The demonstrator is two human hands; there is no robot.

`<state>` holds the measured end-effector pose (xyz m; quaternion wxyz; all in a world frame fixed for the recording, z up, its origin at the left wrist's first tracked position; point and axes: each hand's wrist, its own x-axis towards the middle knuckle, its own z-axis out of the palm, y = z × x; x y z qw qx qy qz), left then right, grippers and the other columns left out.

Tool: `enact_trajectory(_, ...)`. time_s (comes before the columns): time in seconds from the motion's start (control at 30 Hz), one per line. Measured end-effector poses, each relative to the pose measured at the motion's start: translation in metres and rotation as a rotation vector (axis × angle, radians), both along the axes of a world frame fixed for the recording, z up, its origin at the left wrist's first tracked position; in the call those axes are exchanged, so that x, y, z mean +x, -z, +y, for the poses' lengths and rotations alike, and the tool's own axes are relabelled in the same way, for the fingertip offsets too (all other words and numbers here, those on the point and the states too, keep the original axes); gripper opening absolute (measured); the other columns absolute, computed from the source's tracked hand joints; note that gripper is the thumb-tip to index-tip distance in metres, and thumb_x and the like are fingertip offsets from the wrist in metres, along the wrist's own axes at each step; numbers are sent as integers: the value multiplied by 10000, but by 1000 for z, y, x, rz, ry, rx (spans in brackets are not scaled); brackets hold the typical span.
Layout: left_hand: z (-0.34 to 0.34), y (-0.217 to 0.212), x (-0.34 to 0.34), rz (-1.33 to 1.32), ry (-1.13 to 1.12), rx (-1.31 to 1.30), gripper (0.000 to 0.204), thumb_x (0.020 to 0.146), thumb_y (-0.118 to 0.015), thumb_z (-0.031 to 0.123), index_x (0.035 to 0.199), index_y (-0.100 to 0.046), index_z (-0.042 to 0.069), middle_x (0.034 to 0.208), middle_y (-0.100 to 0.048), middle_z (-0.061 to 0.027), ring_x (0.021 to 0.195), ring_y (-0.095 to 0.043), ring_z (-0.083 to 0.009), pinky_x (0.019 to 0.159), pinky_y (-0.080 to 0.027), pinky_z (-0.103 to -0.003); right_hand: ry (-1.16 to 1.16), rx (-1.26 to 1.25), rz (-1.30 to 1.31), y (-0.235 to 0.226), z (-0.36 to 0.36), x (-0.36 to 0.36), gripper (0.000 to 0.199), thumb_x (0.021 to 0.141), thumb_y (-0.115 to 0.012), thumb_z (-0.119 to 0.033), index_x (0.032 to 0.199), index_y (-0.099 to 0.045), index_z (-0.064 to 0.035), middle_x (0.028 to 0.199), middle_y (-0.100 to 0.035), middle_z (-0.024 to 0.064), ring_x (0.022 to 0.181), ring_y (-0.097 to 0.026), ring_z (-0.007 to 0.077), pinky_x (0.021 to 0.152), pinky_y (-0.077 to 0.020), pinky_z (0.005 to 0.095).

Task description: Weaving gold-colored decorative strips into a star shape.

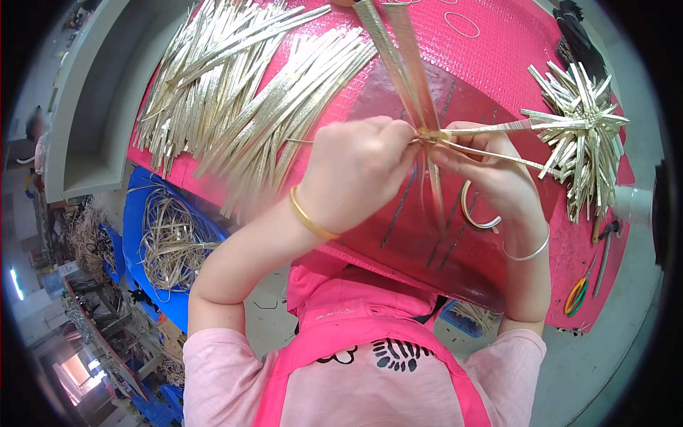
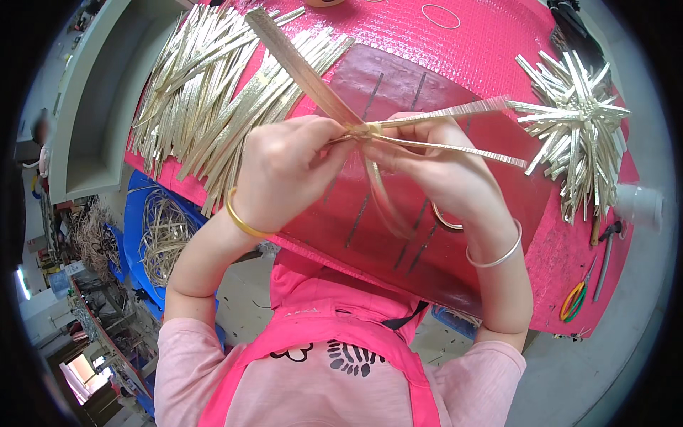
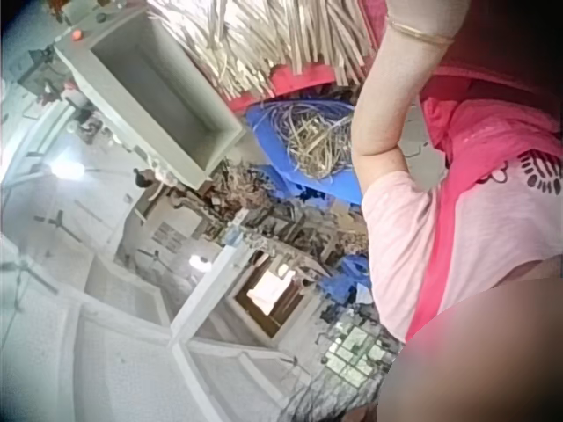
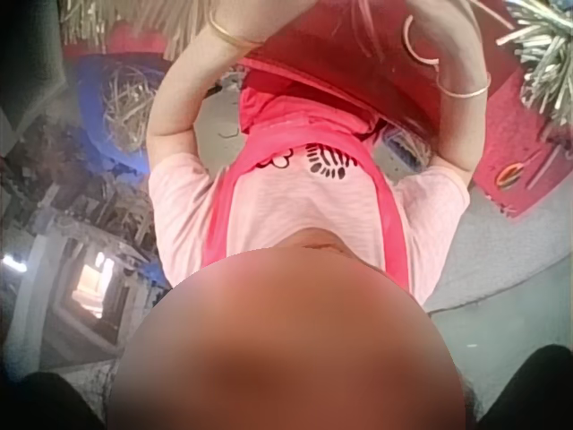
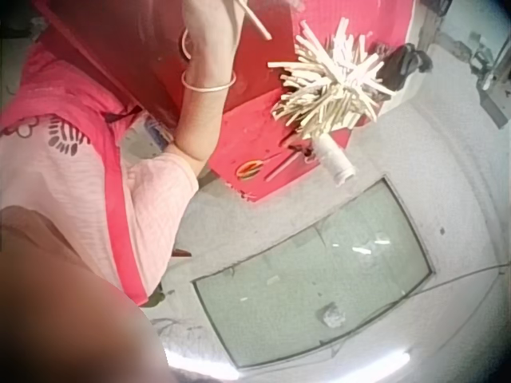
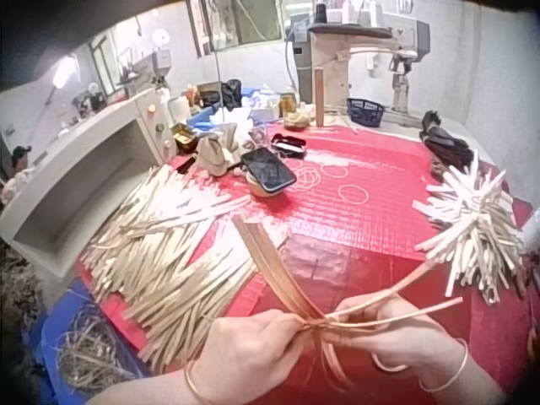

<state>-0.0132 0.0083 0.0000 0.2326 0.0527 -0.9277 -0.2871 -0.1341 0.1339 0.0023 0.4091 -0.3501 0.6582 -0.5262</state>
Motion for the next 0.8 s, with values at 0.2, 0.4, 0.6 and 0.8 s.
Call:
enact_trajectory(0.2, 4, -7, 3, -195, -93, 747, 104, 734, -554, 30, 809, -574, -39, 576, -557, -45, 470, -520, -96, 396, -364, -202, 171, -120, -53, 18, 0, 16, 190, 714, -626, -125, 833, -575, 14, 754, -586, 41, 694, -536, 73, 617, -431, 197)
enact_trajectory(0.4, -9, -19, 12, -451, -51, 982, 146, 744, -545, 58, 819, -585, -60, 606, -571, -79, 506, -541, -104, 462, -419, -203, 206, 6, 71, 19, 2, 26, 200, 710, -588, -43, 892, -579, 40, 771, -612, 66, 700, -558, 85, 617, -433, 201)
enact_trajectory(0.6, -16, -2, 12, -188, 57, 518, 107, 724, -562, 20, 804, -596, -43, 685, -591, -69, 559, -545, -92, 513, -429, -211, 142, -4, -293, 15, 4, 24, 132, 746, -576, -94, 813, -568, 19, 680, -580, 41, 615, -534, 76, 568, -421, 209)
enact_trajectory(0.8, -2, -14, 18, -208, -87, 508, 110, 716, -565, 15, 809, -601, -33, 757, -606, -92, 646, -549, -70, 557, -430, -198, 240, -232, -340, 23, 1, 38, 135, 745, -588, -81, 825, -570, 27, 718, -593, 55, 664, -533, 72, 626, -415, 195)
